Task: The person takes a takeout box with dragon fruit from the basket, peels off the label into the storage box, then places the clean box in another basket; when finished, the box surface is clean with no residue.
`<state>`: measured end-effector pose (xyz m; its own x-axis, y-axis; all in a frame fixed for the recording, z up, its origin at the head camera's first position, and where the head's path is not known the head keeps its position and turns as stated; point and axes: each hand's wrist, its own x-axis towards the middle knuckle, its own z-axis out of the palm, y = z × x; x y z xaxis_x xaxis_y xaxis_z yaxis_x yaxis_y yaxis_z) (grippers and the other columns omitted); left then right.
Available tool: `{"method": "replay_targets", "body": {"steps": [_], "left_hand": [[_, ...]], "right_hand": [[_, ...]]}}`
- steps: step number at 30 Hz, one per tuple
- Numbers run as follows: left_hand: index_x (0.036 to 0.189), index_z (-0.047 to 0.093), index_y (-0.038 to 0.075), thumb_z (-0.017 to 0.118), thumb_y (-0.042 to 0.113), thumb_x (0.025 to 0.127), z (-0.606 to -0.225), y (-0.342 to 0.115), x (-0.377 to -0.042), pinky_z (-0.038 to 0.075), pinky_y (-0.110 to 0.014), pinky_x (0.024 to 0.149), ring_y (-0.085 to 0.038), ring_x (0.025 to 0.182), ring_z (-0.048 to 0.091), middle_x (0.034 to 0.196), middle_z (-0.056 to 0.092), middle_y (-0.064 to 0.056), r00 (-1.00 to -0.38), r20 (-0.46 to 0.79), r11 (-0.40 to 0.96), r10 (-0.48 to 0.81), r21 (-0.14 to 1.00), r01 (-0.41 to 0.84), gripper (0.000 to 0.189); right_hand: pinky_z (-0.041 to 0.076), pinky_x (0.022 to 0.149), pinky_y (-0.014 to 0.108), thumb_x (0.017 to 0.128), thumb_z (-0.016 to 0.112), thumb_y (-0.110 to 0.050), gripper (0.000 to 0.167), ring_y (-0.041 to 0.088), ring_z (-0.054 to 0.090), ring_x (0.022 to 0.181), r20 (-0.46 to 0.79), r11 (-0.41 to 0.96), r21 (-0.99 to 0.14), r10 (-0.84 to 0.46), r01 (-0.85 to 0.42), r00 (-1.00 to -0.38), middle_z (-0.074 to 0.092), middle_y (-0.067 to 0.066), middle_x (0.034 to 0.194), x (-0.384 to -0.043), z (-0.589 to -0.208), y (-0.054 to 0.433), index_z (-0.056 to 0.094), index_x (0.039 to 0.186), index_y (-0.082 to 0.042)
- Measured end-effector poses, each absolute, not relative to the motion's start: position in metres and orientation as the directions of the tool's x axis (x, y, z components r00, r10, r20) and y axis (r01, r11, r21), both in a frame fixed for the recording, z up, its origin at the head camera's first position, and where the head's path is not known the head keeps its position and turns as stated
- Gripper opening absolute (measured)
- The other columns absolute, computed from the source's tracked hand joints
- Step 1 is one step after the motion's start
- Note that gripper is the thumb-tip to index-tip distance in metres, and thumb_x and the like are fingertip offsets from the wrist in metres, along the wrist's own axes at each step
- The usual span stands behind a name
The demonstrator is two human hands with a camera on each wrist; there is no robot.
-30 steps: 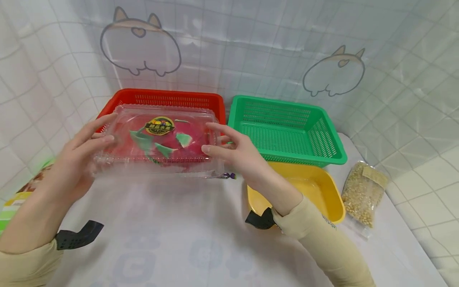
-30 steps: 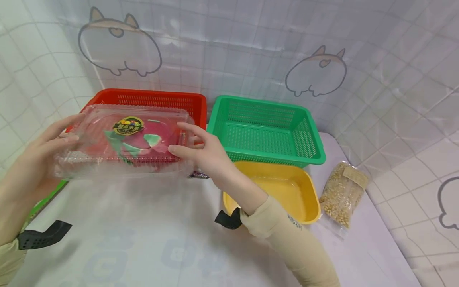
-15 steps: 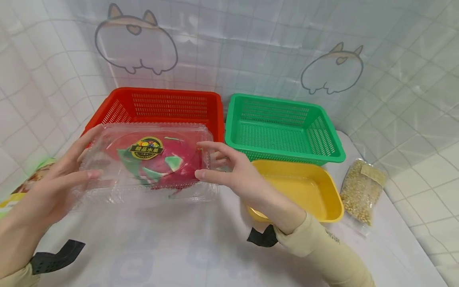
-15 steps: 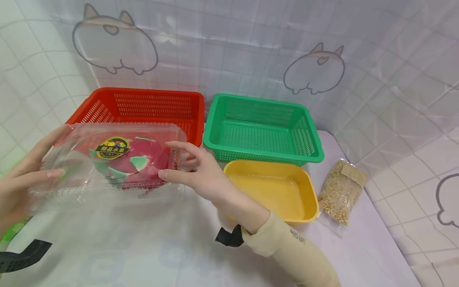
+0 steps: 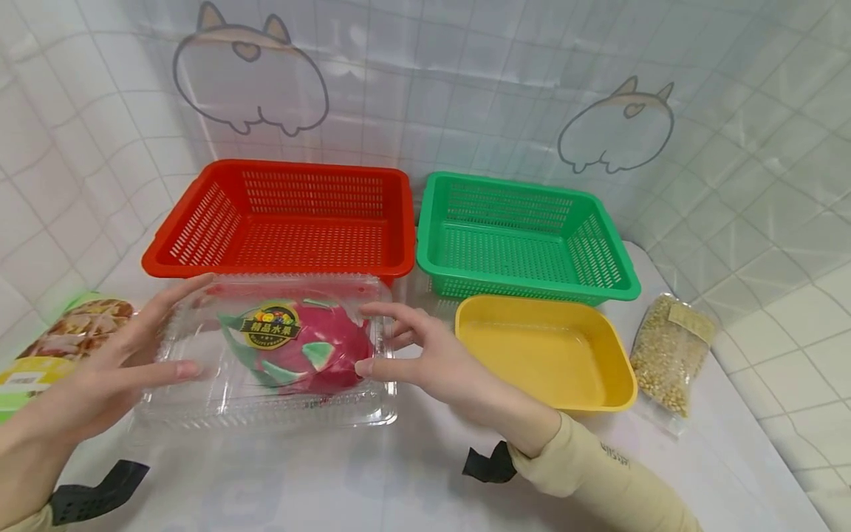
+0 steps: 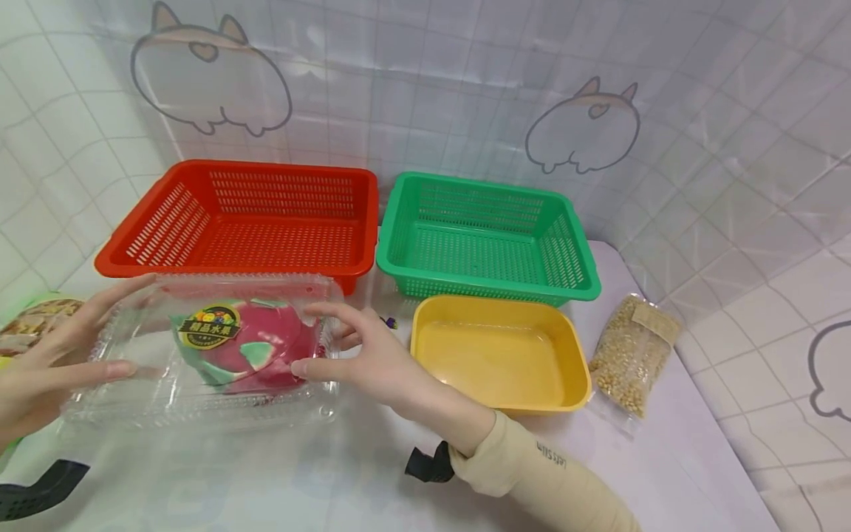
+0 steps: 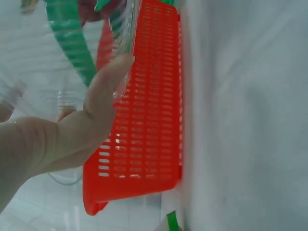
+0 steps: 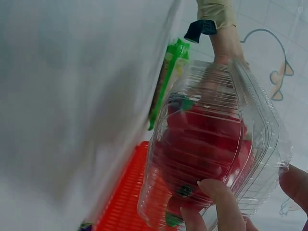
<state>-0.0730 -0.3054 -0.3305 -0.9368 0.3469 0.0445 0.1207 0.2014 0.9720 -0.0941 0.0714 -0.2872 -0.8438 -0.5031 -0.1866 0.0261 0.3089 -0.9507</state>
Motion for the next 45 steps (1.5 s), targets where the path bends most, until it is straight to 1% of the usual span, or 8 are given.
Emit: {"method": "replay_targets", "body": {"steps": [3,6,13,27,31,40,43,45], "left_hand": [[0.162,0.012,0.026,0.051,-0.009,0.092,-0.336,-0.306,-0.072,0.041,-0.047,0.103,-0.018,0.138,0.009,0.163,0.007,0.002,-0.934,0.039,0.27,0.355,0.952,0.142,0.087],[0.161,0.016,0.023,0.05,-0.008,0.093,-0.342,-0.306,-0.071,0.048,-0.026,0.081,-0.02,0.134,0.014,0.161,0.013,0.0,-0.929,0.039,0.31,0.369,0.937,0.162,0.082],[0.157,0.026,0.011,0.047,-0.009,0.095,-0.354,-0.307,-0.074,0.051,-0.028,0.084,-0.022,0.135,0.014,0.16,0.018,-0.004,-0.914,0.033,0.234,0.404,0.962,0.138,0.068],[0.159,0.023,0.014,0.048,-0.007,0.094,-0.367,-0.304,-0.076,0.012,-0.064,0.109,-0.019,0.141,0.009,0.161,0.021,-0.003,-0.927,0.006,0.152,0.375,0.986,0.068,0.072],[0.159,0.021,0.017,0.048,-0.006,0.094,-0.368,-0.303,-0.077,0.004,-0.079,0.099,-0.018,0.14,0.009,0.161,0.019,-0.002,-0.926,-0.004,0.151,0.378,0.987,0.057,0.074],[0.161,0.016,0.022,0.047,-0.003,0.095,-0.371,-0.31,-0.078,0.042,-0.041,0.09,-0.02,0.136,0.012,0.162,0.016,-0.001,-0.915,-0.027,0.247,0.403,0.966,0.08,0.077],[0.161,0.015,0.023,0.047,-0.003,0.096,-0.371,-0.309,-0.077,0.044,-0.038,0.089,-0.019,0.136,0.012,0.162,0.014,0.0,-0.914,-0.032,0.239,0.404,0.968,0.072,0.077],[0.161,0.015,0.024,0.048,-0.003,0.095,-0.371,-0.308,-0.077,0.043,-0.054,0.098,-0.018,0.137,0.011,0.162,0.014,0.001,-0.917,-0.027,0.219,0.399,0.973,0.067,0.078]], "right_hand": [[0.055,0.085,0.039,0.086,0.078,-0.03,0.057,0.021,0.052,0.116,-0.2,0.294,-0.955,-0.506,0.051,-0.839,0.056,0.004,0.122,-0.095,-0.295,0.072,0.055,0.136,-0.045],[0.056,0.085,0.038,0.087,0.077,-0.03,0.055,0.022,0.052,0.114,-0.206,0.284,-0.957,-0.507,0.064,-0.837,0.056,0.005,0.121,-0.096,-0.3,0.072,0.055,0.136,-0.044],[0.059,0.085,0.036,0.089,0.075,-0.024,0.058,0.023,0.056,0.11,-0.214,0.241,-0.965,-0.523,0.098,-0.825,0.054,0.013,0.121,-0.1,-0.311,0.072,0.053,0.141,-0.039],[0.061,0.078,0.034,0.09,0.074,-0.023,0.062,0.023,0.055,0.107,-0.181,0.283,-0.959,-0.546,0.023,-0.818,0.055,0.015,0.121,-0.108,-0.329,0.07,0.049,0.146,-0.033],[0.06,0.078,0.033,0.09,0.074,-0.025,0.061,0.023,0.055,0.106,-0.163,0.299,-0.954,-0.544,-0.009,-0.823,0.055,0.014,0.121,-0.109,-0.331,0.07,0.049,0.146,-0.034],[0.055,0.079,0.032,0.093,0.07,-0.03,0.062,0.021,0.053,0.111,-0.124,0.362,-0.925,-0.567,-0.112,-0.814,0.053,0.008,0.125,-0.108,-0.333,0.07,0.044,0.148,-0.037],[0.055,0.083,0.031,0.093,0.069,-0.029,0.06,0.021,0.052,0.116,-0.121,0.358,-0.927,-0.575,-0.116,-0.809,0.048,0.009,0.129,-0.107,-0.333,0.07,0.045,0.148,-0.037],[0.056,0.086,0.031,0.094,0.069,-0.028,0.059,0.023,0.049,0.121,-0.124,0.351,-0.93,-0.577,-0.108,-0.807,0.044,0.01,0.133,-0.105,-0.332,0.07,0.045,0.147,-0.037]]}}
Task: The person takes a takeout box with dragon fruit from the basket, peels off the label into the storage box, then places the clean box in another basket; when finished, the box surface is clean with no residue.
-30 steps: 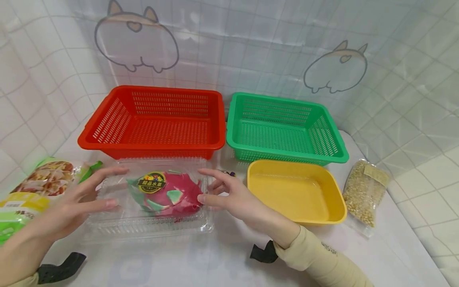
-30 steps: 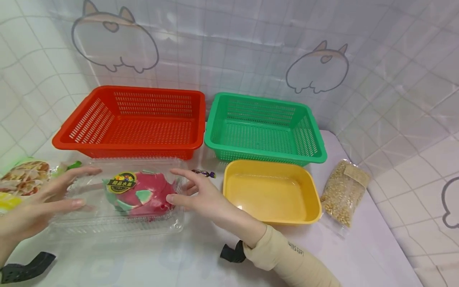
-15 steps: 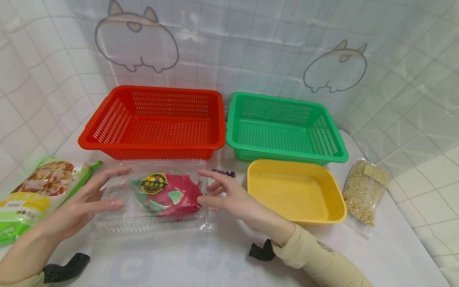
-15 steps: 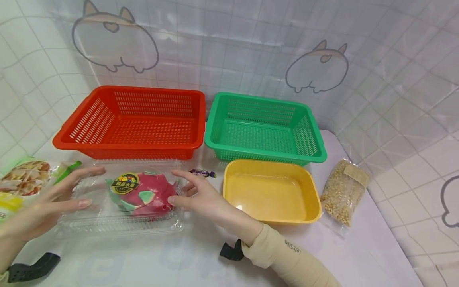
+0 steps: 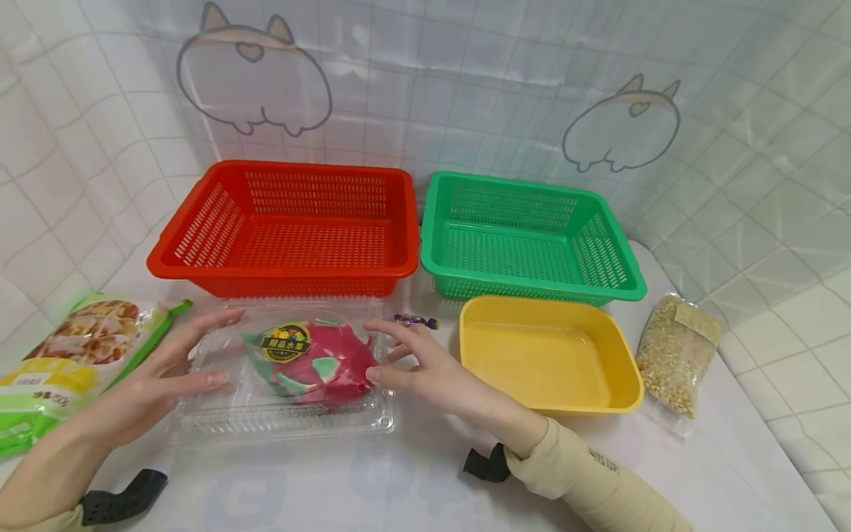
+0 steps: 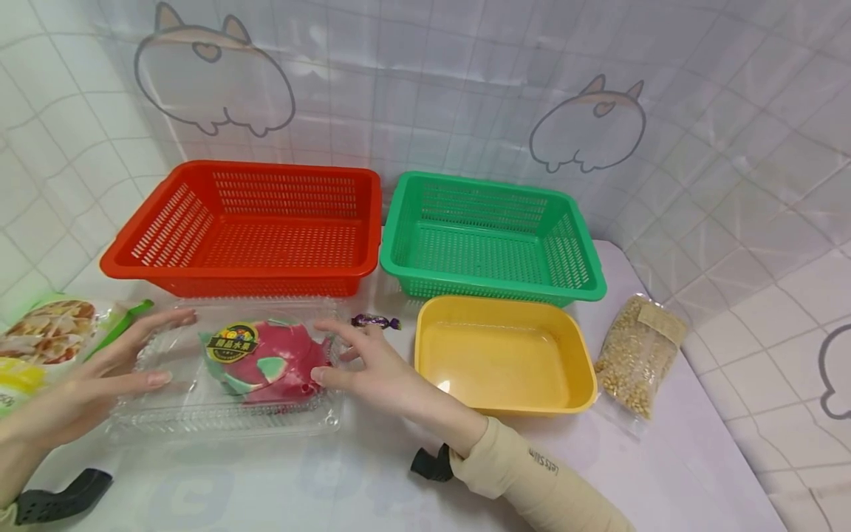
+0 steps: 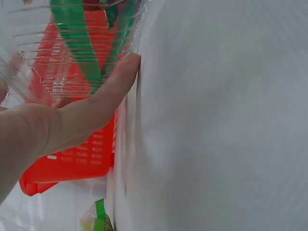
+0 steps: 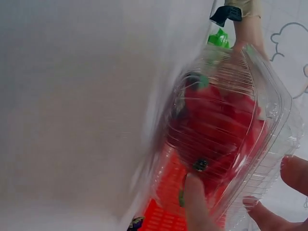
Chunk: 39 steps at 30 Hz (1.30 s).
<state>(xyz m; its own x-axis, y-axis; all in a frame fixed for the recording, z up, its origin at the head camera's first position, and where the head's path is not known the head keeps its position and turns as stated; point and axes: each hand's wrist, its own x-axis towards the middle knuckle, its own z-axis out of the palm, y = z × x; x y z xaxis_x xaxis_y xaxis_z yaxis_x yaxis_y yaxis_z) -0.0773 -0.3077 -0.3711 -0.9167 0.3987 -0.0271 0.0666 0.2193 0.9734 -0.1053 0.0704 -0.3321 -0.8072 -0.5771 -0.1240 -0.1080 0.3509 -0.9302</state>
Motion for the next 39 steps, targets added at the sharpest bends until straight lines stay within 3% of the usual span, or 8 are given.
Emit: {"method": "replay_targets", "body": {"steps": [4,6,8,11,14,20,27,39], "left_hand": [[0.161,0.016,0.026,0.049,-0.001,0.094,-0.375,-0.307,-0.078,0.026,-0.079,0.098,-0.015,0.137,0.01,0.161,0.016,0.004,-0.923,-0.014,0.21,0.385,0.975,0.073,0.079],[0.161,0.016,0.027,0.05,-0.001,0.094,-0.377,-0.309,-0.078,0.027,-0.08,0.095,-0.014,0.137,0.011,0.161,0.016,0.006,-0.925,-0.008,0.225,0.38,0.971,0.084,0.08],[0.161,0.016,0.027,0.05,-0.001,0.094,-0.377,-0.309,-0.078,0.036,-0.07,0.095,-0.015,0.137,0.012,0.161,0.016,0.006,-0.925,-0.008,0.245,0.38,0.965,0.092,0.08],[0.161,0.016,0.027,0.049,0.0,0.095,-0.375,-0.308,-0.078,0.03,-0.076,0.095,-0.014,0.137,0.011,0.161,0.016,0.006,-0.926,-0.018,0.23,0.377,0.97,0.074,0.079],[0.16,0.018,0.028,0.05,0.001,0.095,-0.372,-0.305,-0.078,0.015,-0.086,0.09,-0.013,0.137,0.01,0.161,0.017,0.006,-0.928,-0.032,0.205,0.372,0.978,0.049,0.078],[0.16,0.02,0.026,0.052,0.0,0.093,-0.368,-0.302,-0.076,0.001,-0.09,0.093,-0.014,0.139,0.01,0.161,0.018,0.005,-0.938,-0.011,0.203,0.346,0.977,0.063,0.079],[0.16,0.019,0.026,0.051,0.001,0.094,-0.371,-0.303,-0.075,-0.002,-0.091,0.092,-0.013,0.139,0.011,0.161,0.018,0.006,-0.938,-0.001,0.213,0.347,0.974,0.078,0.078],[0.16,0.018,0.027,0.052,0.002,0.093,-0.374,-0.303,-0.073,-0.009,-0.089,0.094,-0.005,0.139,0.013,0.161,0.019,0.008,-0.939,0.023,0.236,0.342,0.966,0.109,0.079]], "right_hand": [[0.055,0.096,0.04,0.094,0.07,-0.028,0.056,0.03,0.047,0.13,-0.115,0.361,-0.925,-0.563,-0.118,-0.818,0.029,0.009,0.151,-0.103,-0.331,0.07,0.049,0.145,-0.037],[0.05,0.102,0.051,0.093,0.069,-0.029,0.053,0.035,0.044,0.135,-0.096,0.382,-0.913,-0.546,-0.145,-0.833,0.02,0.009,0.159,-0.101,-0.331,0.069,0.052,0.143,-0.035],[0.044,0.105,0.061,0.093,0.07,-0.028,0.05,0.034,0.035,0.142,-0.068,0.399,-0.9,-0.522,-0.174,-0.85,0.016,0.009,0.163,-0.099,-0.33,0.068,0.056,0.14,-0.032],[0.04,0.106,0.065,0.091,0.071,-0.023,0.046,0.028,0.026,0.146,0.009,0.398,-0.889,-0.48,-0.227,-0.877,0.024,0.006,0.159,-0.094,-0.327,0.066,0.06,0.136,-0.027],[0.041,0.106,0.061,0.089,0.071,-0.018,0.046,0.021,0.028,0.142,0.097,0.354,-0.893,-0.447,-0.276,-0.889,0.036,0.002,0.149,-0.089,-0.321,0.063,0.061,0.133,-0.024],[0.048,0.102,0.044,0.091,0.069,-0.02,0.052,0.019,0.044,0.127,0.124,0.33,-0.878,-0.541,-0.346,-0.832,0.048,0.002,0.134,-0.085,-0.3,0.043,0.053,0.141,-0.019],[0.049,0.087,0.019,0.089,0.072,-0.029,0.062,0.008,0.049,0.112,0.051,0.42,-0.831,-0.595,-0.365,-0.802,0.052,-0.001,0.127,-0.099,-0.291,0.01,0.049,0.146,-0.017],[0.047,0.068,0.016,0.088,0.075,-0.028,0.062,0.005,0.049,0.09,-0.017,0.447,-0.839,-0.591,-0.309,-0.807,0.049,-0.004,0.107,-0.108,-0.3,-0.009,0.052,0.144,-0.013]]}}
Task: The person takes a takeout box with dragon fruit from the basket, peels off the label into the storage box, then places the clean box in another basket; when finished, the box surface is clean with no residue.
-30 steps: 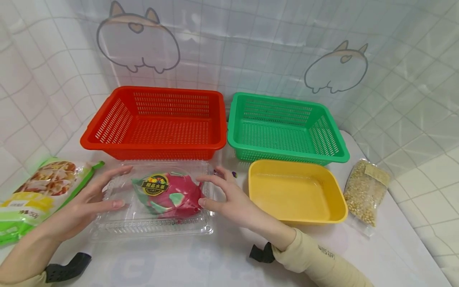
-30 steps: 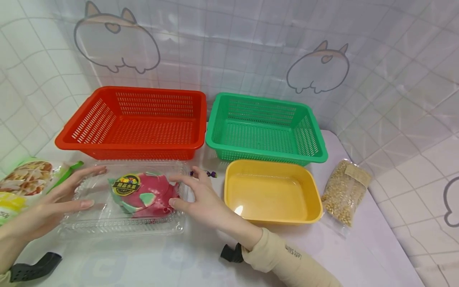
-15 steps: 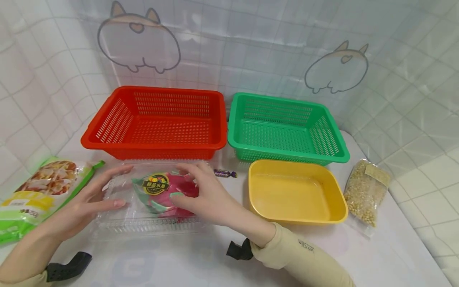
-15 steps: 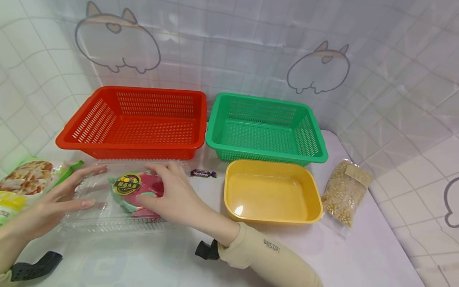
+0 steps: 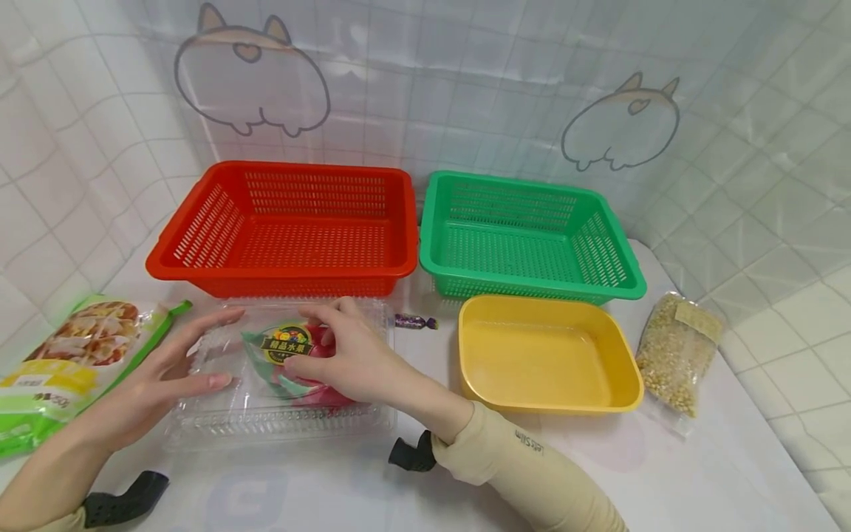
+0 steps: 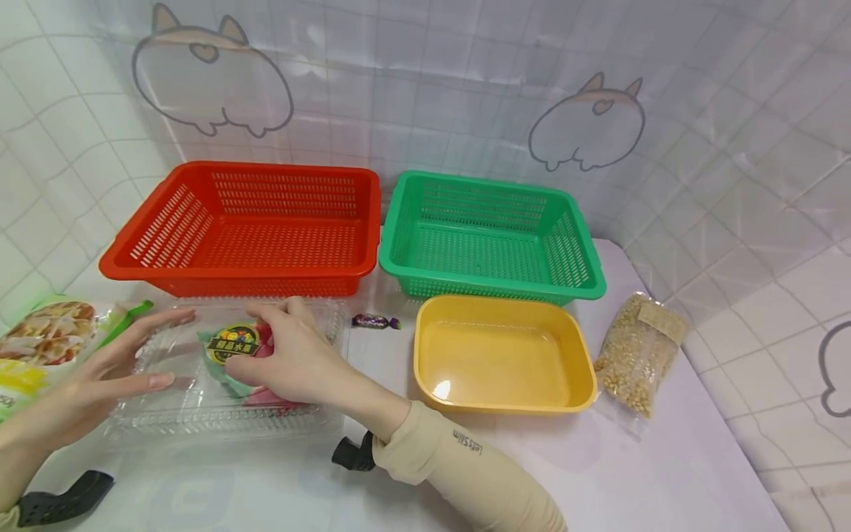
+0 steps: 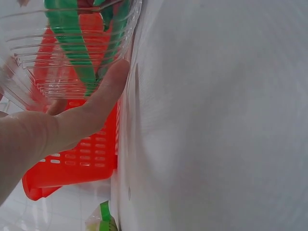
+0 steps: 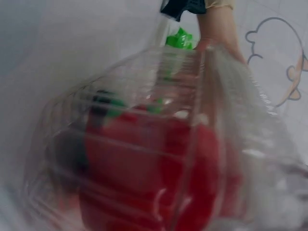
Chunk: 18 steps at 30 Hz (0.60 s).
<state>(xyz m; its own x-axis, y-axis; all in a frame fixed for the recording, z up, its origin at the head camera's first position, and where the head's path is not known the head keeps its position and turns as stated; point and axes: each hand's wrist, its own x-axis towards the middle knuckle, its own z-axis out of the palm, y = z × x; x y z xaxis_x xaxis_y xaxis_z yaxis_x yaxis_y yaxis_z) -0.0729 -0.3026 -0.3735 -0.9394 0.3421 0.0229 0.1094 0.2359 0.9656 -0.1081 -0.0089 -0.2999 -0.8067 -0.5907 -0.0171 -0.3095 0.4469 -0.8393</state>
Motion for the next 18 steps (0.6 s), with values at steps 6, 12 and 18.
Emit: {"method": "replay_targets", "body": {"steps": [6,12,18], "left_hand": [[0.16,0.019,0.028,0.053,0.003,0.093,-0.374,-0.302,-0.073,-0.01,-0.088,0.095,-0.004,0.139,0.012,0.161,0.019,0.009,-0.942,0.027,0.256,0.335,0.959,0.119,0.079],[0.16,0.019,0.027,0.055,0.004,0.092,-0.371,-0.301,-0.073,-0.006,-0.089,0.096,-0.005,0.139,0.013,0.161,0.019,0.008,-0.945,0.021,0.274,0.328,0.954,0.117,0.08],[0.16,0.018,0.027,0.054,0.004,0.092,-0.369,-0.3,-0.073,-0.007,-0.089,0.095,-0.004,0.139,0.012,0.161,0.017,0.008,-0.944,0.011,0.276,0.329,0.955,0.108,0.08]], "right_hand": [[0.047,0.065,0.015,0.091,0.073,-0.022,0.053,0.005,0.05,0.081,-0.015,0.441,-0.844,-0.587,-0.304,-0.81,0.048,-0.002,0.106,-0.11,-0.305,-0.009,0.056,0.14,-0.009],[0.046,0.071,0.013,0.091,0.073,-0.022,0.045,0.005,0.051,0.087,0.032,0.473,-0.792,-0.597,-0.385,-0.801,0.05,-0.003,0.108,-0.112,-0.31,-0.011,0.06,0.133,-0.01],[0.045,0.072,0.013,0.092,0.073,-0.022,0.038,0.003,0.048,0.092,0.053,0.476,-0.775,-0.607,-0.416,-0.793,0.051,-0.004,0.108,-0.113,-0.311,-0.012,0.062,0.127,-0.013]]}}
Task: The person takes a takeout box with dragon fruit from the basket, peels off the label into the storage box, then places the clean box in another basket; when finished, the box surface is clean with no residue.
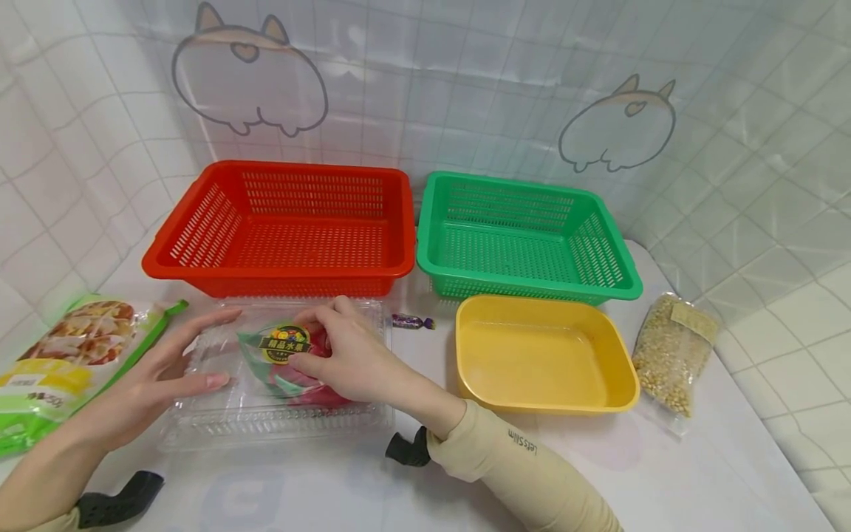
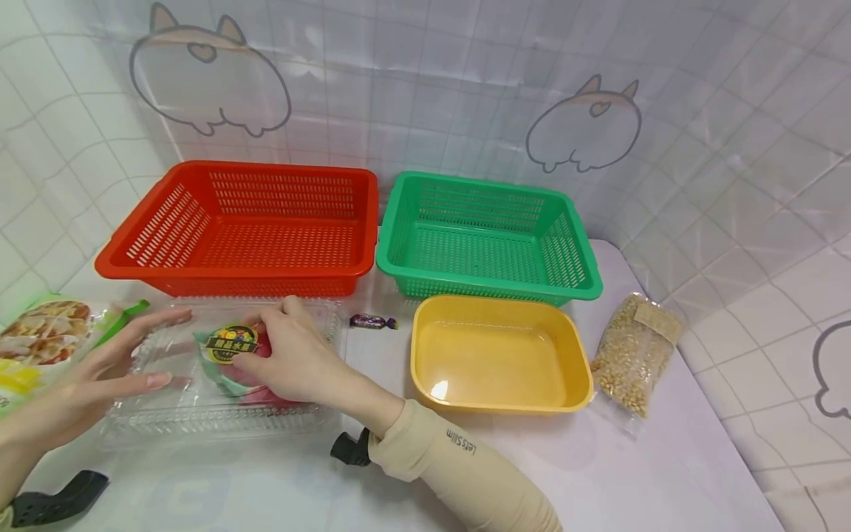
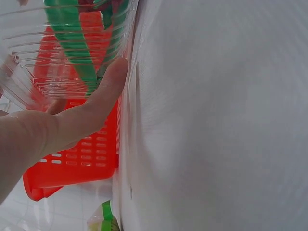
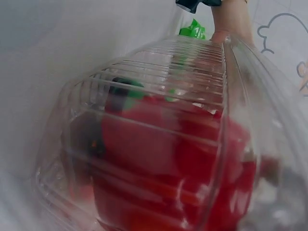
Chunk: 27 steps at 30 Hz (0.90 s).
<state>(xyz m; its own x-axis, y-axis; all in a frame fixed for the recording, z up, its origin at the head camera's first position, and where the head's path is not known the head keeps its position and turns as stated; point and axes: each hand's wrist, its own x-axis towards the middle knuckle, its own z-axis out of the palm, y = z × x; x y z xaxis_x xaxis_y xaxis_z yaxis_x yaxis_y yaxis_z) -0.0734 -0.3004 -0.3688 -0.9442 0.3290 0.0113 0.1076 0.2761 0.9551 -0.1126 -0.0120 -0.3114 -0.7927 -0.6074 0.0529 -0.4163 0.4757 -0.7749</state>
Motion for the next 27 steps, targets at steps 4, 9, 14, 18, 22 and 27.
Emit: {"method": "replay_targets", "body": {"steps": [4,9,14,18,22,27], "left_hand": [[0.16,0.018,0.028,0.054,0.004,0.093,-0.37,-0.301,-0.073,-0.008,-0.089,0.095,-0.005,0.14,0.01,0.161,0.017,0.009,-0.943,0.011,0.272,0.331,0.957,0.106,0.08],[0.16,0.018,0.029,0.053,0.003,0.094,-0.371,-0.301,-0.072,-0.009,-0.089,0.093,-0.005,0.14,0.01,0.161,0.017,0.009,-0.943,0.005,0.265,0.333,0.959,0.099,0.079],[0.16,0.02,0.028,0.054,0.003,0.093,-0.369,-0.301,-0.073,-0.008,-0.089,0.094,-0.006,0.14,0.008,0.16,0.018,0.01,-0.944,-0.021,0.263,0.328,0.962,0.07,0.079],[0.16,0.02,0.029,0.054,0.003,0.093,-0.37,-0.301,-0.073,-0.009,-0.088,0.095,-0.005,0.141,0.008,0.16,0.018,0.01,-0.945,-0.012,0.267,0.328,0.96,0.081,0.079],[0.16,0.02,0.028,0.054,0.004,0.093,-0.371,-0.301,-0.072,-0.009,-0.088,0.094,-0.003,0.139,0.01,0.16,0.019,0.01,-0.943,-0.002,0.267,0.332,0.959,0.092,0.079],[0.159,0.021,0.027,0.054,0.003,0.092,-0.369,-0.3,-0.072,-0.01,-0.088,0.095,-0.004,0.139,0.01,0.16,0.018,0.009,-0.945,-0.014,0.27,0.327,0.96,0.079,0.078]], "right_hand": [[0.044,0.071,0.014,0.093,0.071,-0.02,0.032,0.007,0.049,0.093,0.06,0.465,-0.774,-0.622,-0.43,-0.781,0.049,-0.002,0.108,-0.112,-0.311,-0.012,0.062,0.123,-0.013],[0.044,0.069,0.013,0.099,0.062,-0.017,0.021,0.007,0.049,0.087,0.088,0.424,-0.786,-0.645,-0.451,-0.759,0.05,0.0,0.105,-0.117,-0.311,-0.009,0.064,0.119,-0.012],[0.042,0.067,0.014,0.101,0.058,-0.015,0.018,0.006,0.047,0.08,0.132,0.419,-0.774,-0.627,-0.475,-0.768,0.054,-0.004,0.095,-0.124,-0.312,-0.008,0.068,0.115,-0.013],[0.042,0.066,0.014,0.099,0.061,-0.016,0.016,0.005,0.049,0.078,0.156,0.439,-0.752,-0.606,-0.492,-0.78,0.055,-0.005,0.092,-0.126,-0.313,-0.009,0.069,0.113,-0.012],[0.042,0.063,0.014,0.097,0.064,-0.016,0.013,0.005,0.049,0.074,0.163,0.442,-0.748,-0.602,-0.496,-0.782,0.056,-0.005,0.088,-0.126,-0.313,-0.009,0.069,0.109,-0.011],[0.041,0.063,0.013,0.097,0.066,-0.015,0.011,0.004,0.048,0.074,0.182,0.445,-0.736,-0.597,-0.51,-0.782,0.056,-0.006,0.087,-0.126,-0.315,-0.01,0.07,0.106,-0.011]]}}
